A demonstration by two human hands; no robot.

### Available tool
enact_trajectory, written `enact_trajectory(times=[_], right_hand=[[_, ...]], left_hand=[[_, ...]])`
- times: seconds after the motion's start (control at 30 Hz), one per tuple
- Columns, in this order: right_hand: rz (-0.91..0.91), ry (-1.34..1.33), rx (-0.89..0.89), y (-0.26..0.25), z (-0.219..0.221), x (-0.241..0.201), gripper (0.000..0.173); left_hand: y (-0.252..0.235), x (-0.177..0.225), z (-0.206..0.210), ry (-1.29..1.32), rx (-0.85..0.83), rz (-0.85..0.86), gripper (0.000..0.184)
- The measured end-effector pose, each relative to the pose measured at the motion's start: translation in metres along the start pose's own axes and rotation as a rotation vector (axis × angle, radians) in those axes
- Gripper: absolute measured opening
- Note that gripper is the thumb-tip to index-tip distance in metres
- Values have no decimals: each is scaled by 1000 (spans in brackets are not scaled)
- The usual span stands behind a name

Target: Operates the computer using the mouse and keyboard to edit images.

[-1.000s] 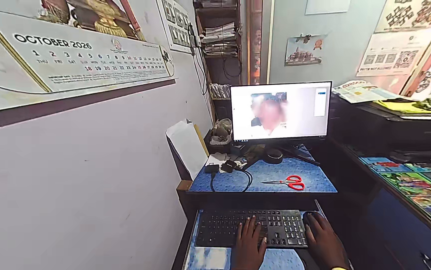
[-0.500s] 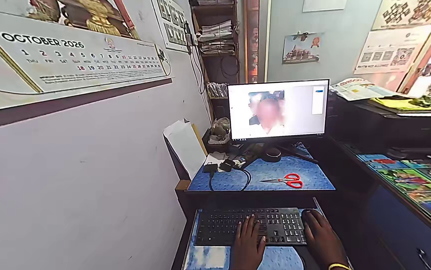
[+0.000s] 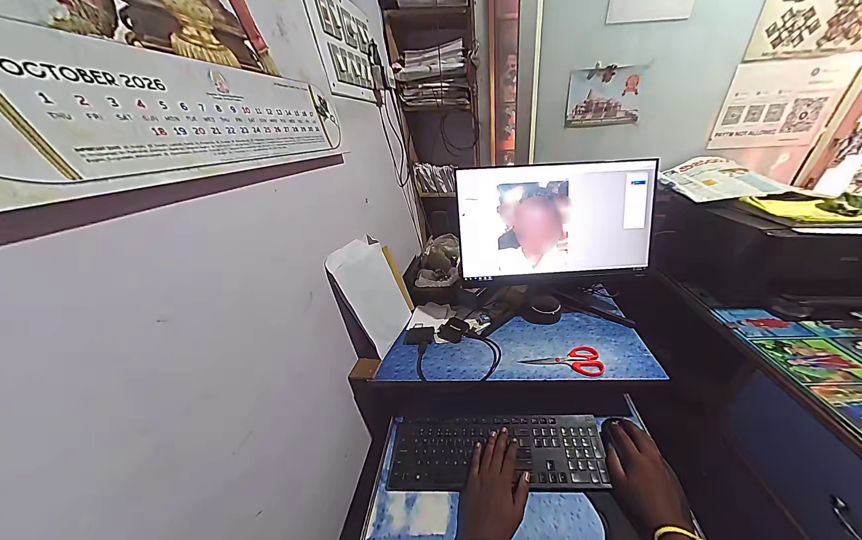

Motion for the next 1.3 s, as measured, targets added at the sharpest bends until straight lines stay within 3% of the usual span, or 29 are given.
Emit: enact_trajectory(times=[0.57,1.1,1.3], right_hand=[[-16,4,2,1,-4,-3,46],[-10,19,-26,0,-4,-3,47],[29,52,6,-2,-6,-3,49]], left_hand=[[2,-1,1,-9,42,17,60],[2,-3,0,-13,-37,24,63],[23,-53,-23,-18,-65,-19,59]])
Point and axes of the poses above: each hand's wrist, its own y-axis away from the middle knuckle, its own z-axis out of the palm, x = y × z, the point moved 1 cm from there along -y, towards the middle knuckle, and after that the axes turned 13 degrees about x, right-handed, at the moved point
